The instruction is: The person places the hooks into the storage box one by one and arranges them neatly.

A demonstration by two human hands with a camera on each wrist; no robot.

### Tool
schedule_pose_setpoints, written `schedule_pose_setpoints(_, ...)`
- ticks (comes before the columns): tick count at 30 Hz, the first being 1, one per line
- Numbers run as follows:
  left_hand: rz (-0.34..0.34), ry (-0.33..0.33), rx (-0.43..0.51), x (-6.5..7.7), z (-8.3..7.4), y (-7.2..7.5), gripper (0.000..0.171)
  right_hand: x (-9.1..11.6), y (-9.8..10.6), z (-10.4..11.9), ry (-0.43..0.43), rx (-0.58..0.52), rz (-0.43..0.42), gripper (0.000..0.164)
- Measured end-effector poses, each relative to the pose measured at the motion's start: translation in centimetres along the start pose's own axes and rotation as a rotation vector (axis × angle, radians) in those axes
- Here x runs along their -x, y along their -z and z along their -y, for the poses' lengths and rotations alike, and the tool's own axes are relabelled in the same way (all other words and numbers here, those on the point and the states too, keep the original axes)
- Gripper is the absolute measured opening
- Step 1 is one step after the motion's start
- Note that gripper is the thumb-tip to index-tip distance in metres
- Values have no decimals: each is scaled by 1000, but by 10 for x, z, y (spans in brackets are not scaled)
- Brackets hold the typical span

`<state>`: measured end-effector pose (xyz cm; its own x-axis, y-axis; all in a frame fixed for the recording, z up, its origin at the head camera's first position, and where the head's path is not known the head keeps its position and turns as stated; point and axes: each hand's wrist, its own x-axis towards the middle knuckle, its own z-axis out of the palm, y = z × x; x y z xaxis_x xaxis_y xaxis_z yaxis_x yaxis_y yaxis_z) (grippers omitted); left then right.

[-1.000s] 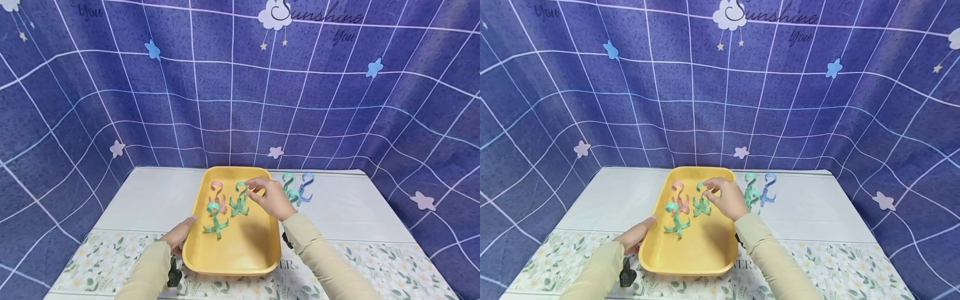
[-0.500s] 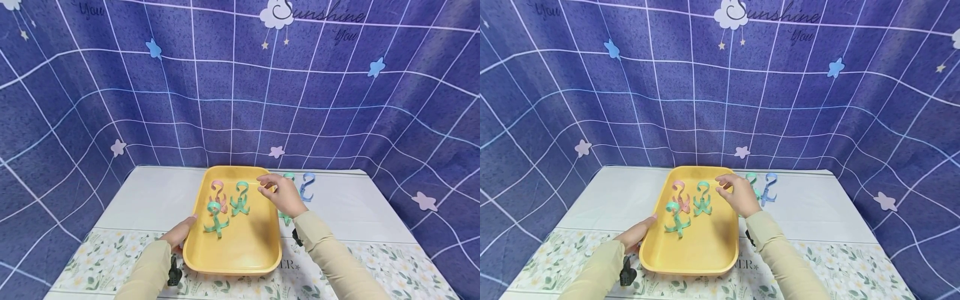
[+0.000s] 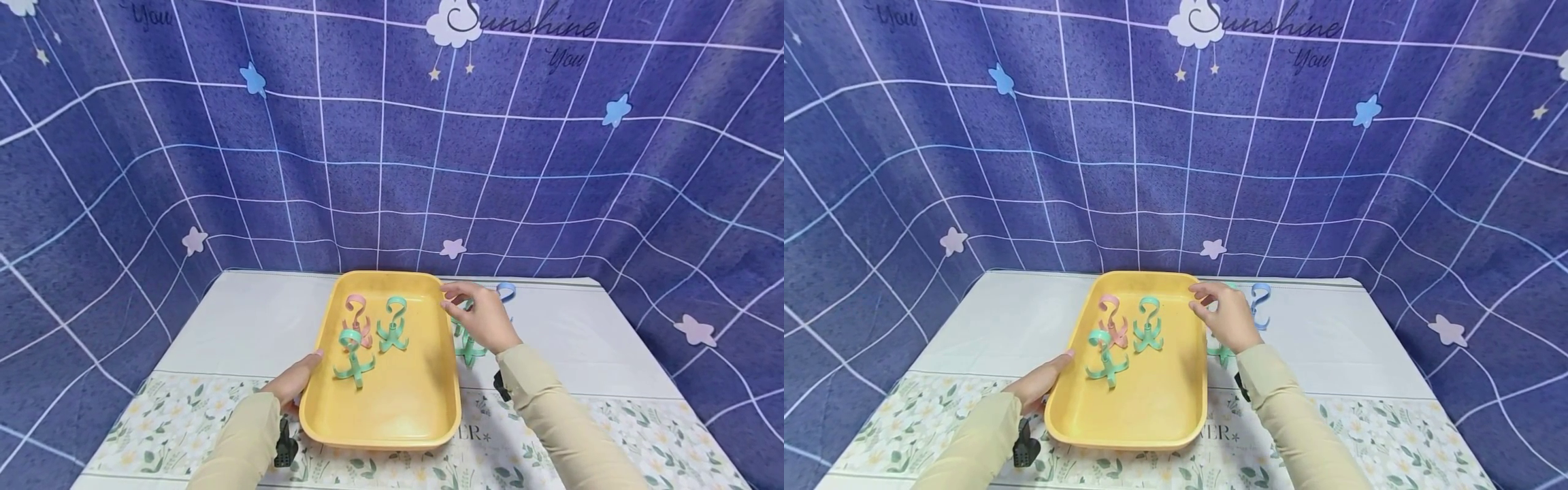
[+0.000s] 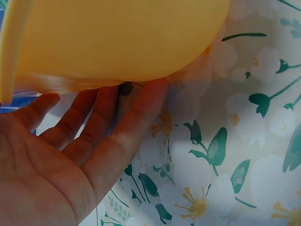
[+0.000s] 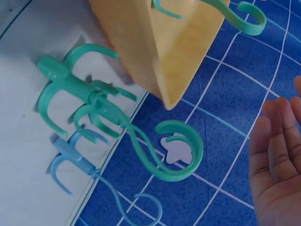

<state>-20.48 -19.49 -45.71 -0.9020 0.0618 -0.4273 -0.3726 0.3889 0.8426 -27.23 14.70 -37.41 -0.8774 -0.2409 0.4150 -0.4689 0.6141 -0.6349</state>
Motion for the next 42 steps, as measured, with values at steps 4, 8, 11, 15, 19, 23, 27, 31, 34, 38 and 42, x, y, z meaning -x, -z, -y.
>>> schedule_pose_setpoints(4, -3, -4, 12, 2, -1, -1, 67, 2, 4, -5, 4, 6, -17, 24)
schedule_pose_setpoints(8, -5, -6, 13, 2, 0, -1, 67, 5, 9, -11, 1, 24, -45, 24)
schedule_pose_setpoints(11, -9, -4, 11, 1, 1, -1, 68, 5, 12, -15, -9, 30, -54, 24)
schedule_pose_setpoints(15, -10, -6, 14, 0, 2, 0, 70, 7, 16, -21, -24, 39, -51, 23)
schedule_pose_setpoints(19, -11, -6, 14, 0, 1, 0, 70, 9, 18, -28, -32, 43, -53, 23)
schedule_pose_setpoints(23, -14, -5, 14, 1, 1, -1, 69, 12, 22, -33, -60, 38, -49, 23)
schedule_pose_setpoints(27, -14, -6, 23, 1, 1, -1, 68, 14, 26, -37, -90, 40, -39, 23)
schedule_pose_setpoints(31, -13, -1, 27, 0, 2, -1, 67, 15, 29, -42, -91, 55, -40, 25)
schedule_pose_setpoints(34, -13, 3, 25, -1, 2, -1, 68, 17, 30, -45, -92, 74, -44, 26)
schedule_pose_setpoints(38, -8, 0, 24, -2, 3, -1, 68, 18, 33, -49, -95, 92, -44, 27)
schedule_pose_setpoints(42, -5, -3, 26, -3, 4, -1, 67, 19, 35, -53, -105, 99, -35, 27)
